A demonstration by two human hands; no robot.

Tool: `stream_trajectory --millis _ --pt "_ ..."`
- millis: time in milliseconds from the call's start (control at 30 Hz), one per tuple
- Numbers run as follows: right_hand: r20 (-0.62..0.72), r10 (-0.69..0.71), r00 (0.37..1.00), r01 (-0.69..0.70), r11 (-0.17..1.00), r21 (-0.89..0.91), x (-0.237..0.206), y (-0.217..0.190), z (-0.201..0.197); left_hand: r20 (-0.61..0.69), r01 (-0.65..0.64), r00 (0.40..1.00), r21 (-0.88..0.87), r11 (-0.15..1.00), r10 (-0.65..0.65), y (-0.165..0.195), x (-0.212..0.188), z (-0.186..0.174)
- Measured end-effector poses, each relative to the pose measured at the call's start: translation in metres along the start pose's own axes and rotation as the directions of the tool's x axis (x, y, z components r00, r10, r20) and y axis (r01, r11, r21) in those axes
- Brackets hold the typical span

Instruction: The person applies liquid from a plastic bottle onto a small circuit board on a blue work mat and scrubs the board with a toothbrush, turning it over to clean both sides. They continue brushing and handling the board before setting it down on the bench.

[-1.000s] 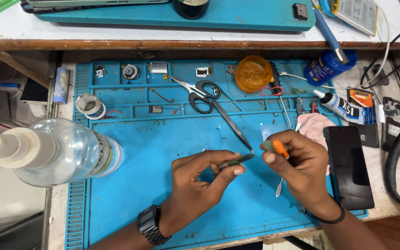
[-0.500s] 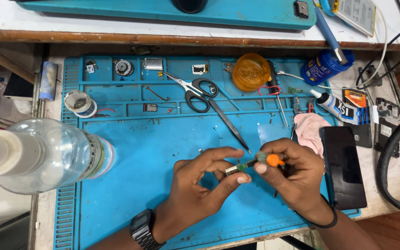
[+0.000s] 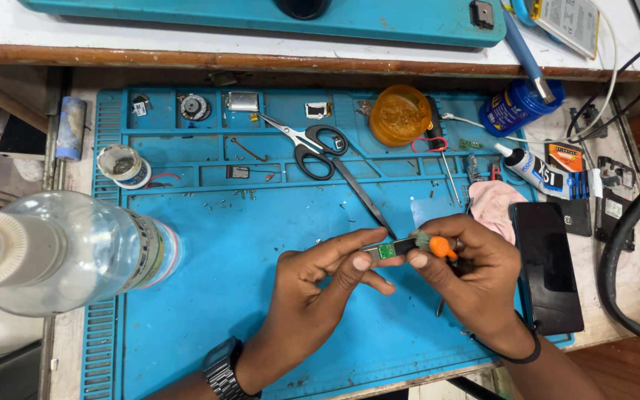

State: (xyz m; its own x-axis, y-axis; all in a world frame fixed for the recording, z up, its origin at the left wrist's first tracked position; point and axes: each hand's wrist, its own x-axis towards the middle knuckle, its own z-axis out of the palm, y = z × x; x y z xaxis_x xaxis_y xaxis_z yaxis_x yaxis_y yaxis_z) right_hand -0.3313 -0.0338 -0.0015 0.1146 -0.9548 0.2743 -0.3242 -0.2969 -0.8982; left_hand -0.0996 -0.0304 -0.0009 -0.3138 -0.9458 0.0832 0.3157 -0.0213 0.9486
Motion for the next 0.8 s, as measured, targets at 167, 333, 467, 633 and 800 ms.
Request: stream_trajectory --millis 167,333,467,633,800 --pt "0.005 -0.008 1.000 0.008 1.000 -0.001 0.001 0.000 0.001 -0.002 0.027 1.000 -0.043 0.999 -0.027 -0.002 0.000 -0.001" --pt "-0.001 0.000 1.000 0.000 1.000 0.004 -0.001 0.001 0.000 0.015 0.035 0.999 -0.097 0.995 -0.034 -0.005 -0.001 -0.001" --pt "-0.003 -0.009 1.000 0.009 1.000 -0.028 -0.001 0.001 0.000 0.009 0.061 0.998 -0.158 0.985 -0.061 -0.008 -0.001 -0.001" --pt "0.010 -0.013 1.000 0.014 1.000 -0.009 0.001 -0.005 0.003 0.005 0.063 0.998 -0.176 0.982 -0.063 -0.011 0.000 -0.001" --pt "0.085 -0.004 0.996 -0.023 0.948 0.318 0.001 -0.012 0.003 -0.044 0.015 0.999 -0.204 0.979 -0.025 -0.011 0.000 -0.001"
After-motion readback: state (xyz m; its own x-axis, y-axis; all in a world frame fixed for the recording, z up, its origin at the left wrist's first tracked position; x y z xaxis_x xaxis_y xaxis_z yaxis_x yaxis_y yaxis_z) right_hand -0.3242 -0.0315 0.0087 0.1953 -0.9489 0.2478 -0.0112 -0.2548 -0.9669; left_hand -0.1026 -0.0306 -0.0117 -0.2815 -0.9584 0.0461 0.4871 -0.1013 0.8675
